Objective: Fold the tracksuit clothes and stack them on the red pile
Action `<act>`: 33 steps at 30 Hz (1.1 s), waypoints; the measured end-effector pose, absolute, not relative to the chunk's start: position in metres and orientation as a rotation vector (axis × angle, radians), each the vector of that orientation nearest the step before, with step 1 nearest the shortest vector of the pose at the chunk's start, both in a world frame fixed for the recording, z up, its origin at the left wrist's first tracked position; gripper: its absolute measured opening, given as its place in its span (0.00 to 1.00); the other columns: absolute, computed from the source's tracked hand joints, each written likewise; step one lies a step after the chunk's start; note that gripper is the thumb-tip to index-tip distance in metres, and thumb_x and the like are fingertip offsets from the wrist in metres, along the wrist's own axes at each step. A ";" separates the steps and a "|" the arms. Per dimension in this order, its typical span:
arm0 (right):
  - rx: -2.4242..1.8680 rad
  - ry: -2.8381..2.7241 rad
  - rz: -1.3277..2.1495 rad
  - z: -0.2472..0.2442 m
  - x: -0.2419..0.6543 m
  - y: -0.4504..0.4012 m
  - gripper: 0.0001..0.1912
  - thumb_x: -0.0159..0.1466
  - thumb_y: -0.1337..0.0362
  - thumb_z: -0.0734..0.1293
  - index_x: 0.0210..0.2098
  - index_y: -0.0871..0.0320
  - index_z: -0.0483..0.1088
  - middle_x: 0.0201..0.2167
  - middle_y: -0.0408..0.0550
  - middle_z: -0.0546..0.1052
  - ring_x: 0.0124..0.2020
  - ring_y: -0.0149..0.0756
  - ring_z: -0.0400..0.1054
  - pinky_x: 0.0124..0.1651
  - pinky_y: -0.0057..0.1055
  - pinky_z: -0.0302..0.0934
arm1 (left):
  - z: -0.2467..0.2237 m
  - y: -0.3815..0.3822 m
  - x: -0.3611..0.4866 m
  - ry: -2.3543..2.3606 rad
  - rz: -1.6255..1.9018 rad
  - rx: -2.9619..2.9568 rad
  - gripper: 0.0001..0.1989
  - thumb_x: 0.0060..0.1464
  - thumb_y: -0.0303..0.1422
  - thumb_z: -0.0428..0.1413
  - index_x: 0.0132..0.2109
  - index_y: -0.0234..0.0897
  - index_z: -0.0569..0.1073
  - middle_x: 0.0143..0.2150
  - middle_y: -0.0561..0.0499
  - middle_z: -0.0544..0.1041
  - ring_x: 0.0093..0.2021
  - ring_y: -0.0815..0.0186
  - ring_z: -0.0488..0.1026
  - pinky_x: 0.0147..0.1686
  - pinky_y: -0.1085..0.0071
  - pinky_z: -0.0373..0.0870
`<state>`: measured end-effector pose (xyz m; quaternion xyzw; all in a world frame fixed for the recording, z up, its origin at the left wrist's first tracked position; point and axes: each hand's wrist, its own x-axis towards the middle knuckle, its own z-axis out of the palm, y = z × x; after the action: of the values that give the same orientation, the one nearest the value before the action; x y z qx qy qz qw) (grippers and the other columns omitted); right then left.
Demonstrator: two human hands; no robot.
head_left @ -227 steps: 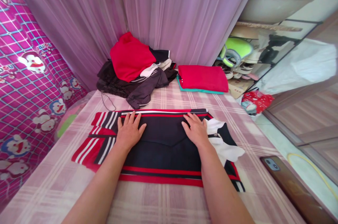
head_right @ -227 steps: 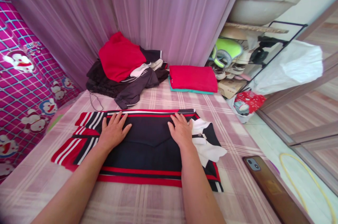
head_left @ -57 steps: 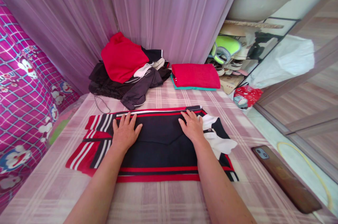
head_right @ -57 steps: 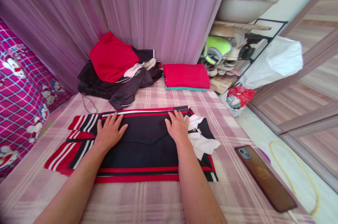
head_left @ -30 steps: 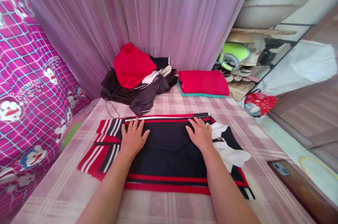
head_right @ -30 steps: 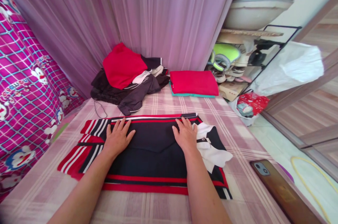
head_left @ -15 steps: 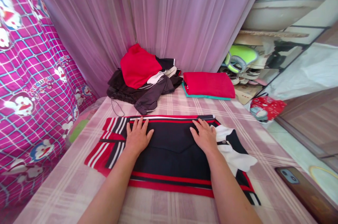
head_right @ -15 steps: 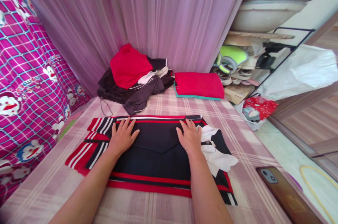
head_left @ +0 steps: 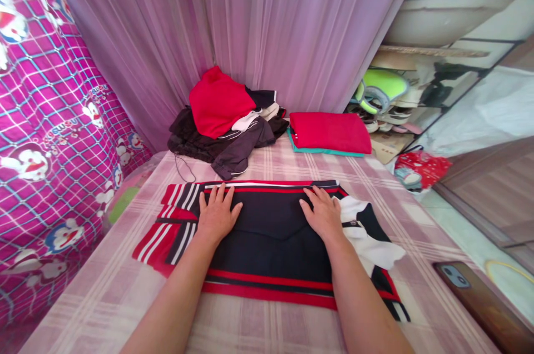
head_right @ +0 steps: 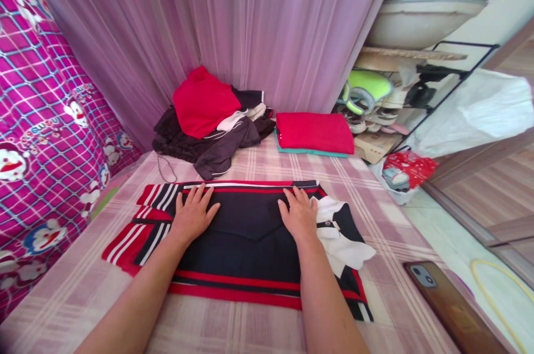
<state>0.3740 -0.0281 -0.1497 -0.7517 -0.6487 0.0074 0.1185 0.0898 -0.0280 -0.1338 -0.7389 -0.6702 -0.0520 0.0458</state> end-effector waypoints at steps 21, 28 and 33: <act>-2.197 -1.892 0.028 -0.149 0.374 -0.029 0.23 0.70 0.56 0.58 0.62 0.51 0.67 0.67 0.52 0.63 0.68 0.47 0.54 0.66 0.56 0.48 | -0.133 -0.027 0.090 -2.048 -0.153 -2.266 0.29 0.65 0.46 0.44 0.68 0.39 0.62 0.71 0.41 0.59 0.70 0.47 0.55 0.66 0.38 0.48; -2.176 -1.893 0.001 -0.150 0.374 -0.029 0.23 0.70 0.56 0.58 0.61 0.51 0.68 0.67 0.53 0.64 0.67 0.48 0.54 0.65 0.56 0.48 | -0.134 -0.027 0.089 -2.053 -0.152 -2.267 0.29 0.65 0.46 0.43 0.68 0.39 0.62 0.71 0.41 0.58 0.70 0.47 0.55 0.66 0.38 0.47; -2.181 -1.894 -0.004 -0.151 0.374 -0.029 0.23 0.70 0.56 0.57 0.62 0.50 0.68 0.67 0.52 0.64 0.67 0.48 0.55 0.65 0.56 0.48 | -0.133 -0.027 0.089 -2.058 -0.141 -2.270 0.29 0.65 0.46 0.43 0.68 0.39 0.61 0.71 0.41 0.58 0.70 0.48 0.55 0.66 0.38 0.47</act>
<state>0.3740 -0.0288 -0.1508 -0.7490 -0.6505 -0.0013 0.1260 0.0895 -0.0268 -0.1331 -0.7394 -0.6706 -0.0459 0.0372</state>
